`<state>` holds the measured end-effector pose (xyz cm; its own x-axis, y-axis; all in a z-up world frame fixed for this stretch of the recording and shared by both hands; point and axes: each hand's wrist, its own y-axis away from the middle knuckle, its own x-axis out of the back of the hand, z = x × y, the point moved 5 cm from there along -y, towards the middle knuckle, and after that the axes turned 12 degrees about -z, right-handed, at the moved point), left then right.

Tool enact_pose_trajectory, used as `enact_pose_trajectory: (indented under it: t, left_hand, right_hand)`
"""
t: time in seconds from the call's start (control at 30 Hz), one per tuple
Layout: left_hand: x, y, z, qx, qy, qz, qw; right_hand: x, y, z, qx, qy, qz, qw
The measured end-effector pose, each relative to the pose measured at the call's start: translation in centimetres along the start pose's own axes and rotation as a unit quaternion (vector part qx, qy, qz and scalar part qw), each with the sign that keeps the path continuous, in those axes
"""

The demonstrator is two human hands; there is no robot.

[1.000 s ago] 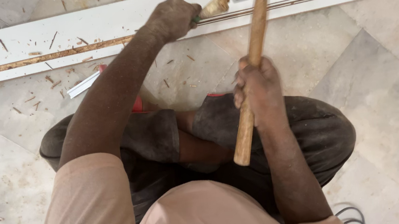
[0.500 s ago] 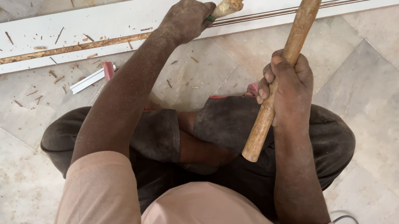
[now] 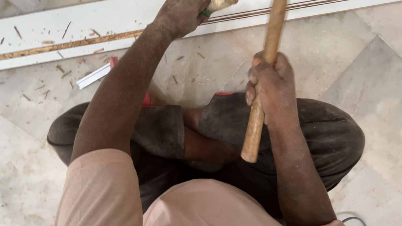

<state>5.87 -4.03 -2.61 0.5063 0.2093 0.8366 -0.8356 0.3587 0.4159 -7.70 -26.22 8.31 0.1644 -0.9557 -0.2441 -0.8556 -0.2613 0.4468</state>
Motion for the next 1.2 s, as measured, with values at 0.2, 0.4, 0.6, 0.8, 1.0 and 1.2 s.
enact_pose_trajectory:
  t: [0.2, 0.4, 0.6, 0.8, 1.0, 1.2]
  left_hand:
    - [-0.3, 0.0, -0.2, 0.002, -0.064, -0.024, 0.998]
    - [-1.1, 2.0, -2.7, 0.05, -0.061, -0.065, 0.995]
    - [0.3, 4.2, -4.1, 0.051, -0.048, -0.04, 0.997]
    - [0.7, 5.3, -5.1, 0.028, -0.052, -0.005, 0.998]
    - [1.0, 6.1, -5.3, 0.027, 0.032, 0.019, 0.999]
    - [1.0, 4.3, -3.0, 0.012, 0.005, 0.017, 1.0]
  right_hand:
    - [-1.7, -0.6, 1.4, -0.046, 0.019, -0.044, 0.998]
    - [-1.4, -0.2, 1.4, 0.005, 0.026, -0.013, 1.0]
    - [-3.6, -0.4, 2.1, -0.058, 0.043, -0.067, 0.995]
    - [-4.2, -0.5, 1.6, 0.02, 0.031, -0.079, 0.996]
    - [-3.7, -0.3, 1.4, -0.041, 0.043, -0.063, 0.996]
    - [-1.9, 0.5, -0.8, 0.056, 0.027, -0.052, 0.997]
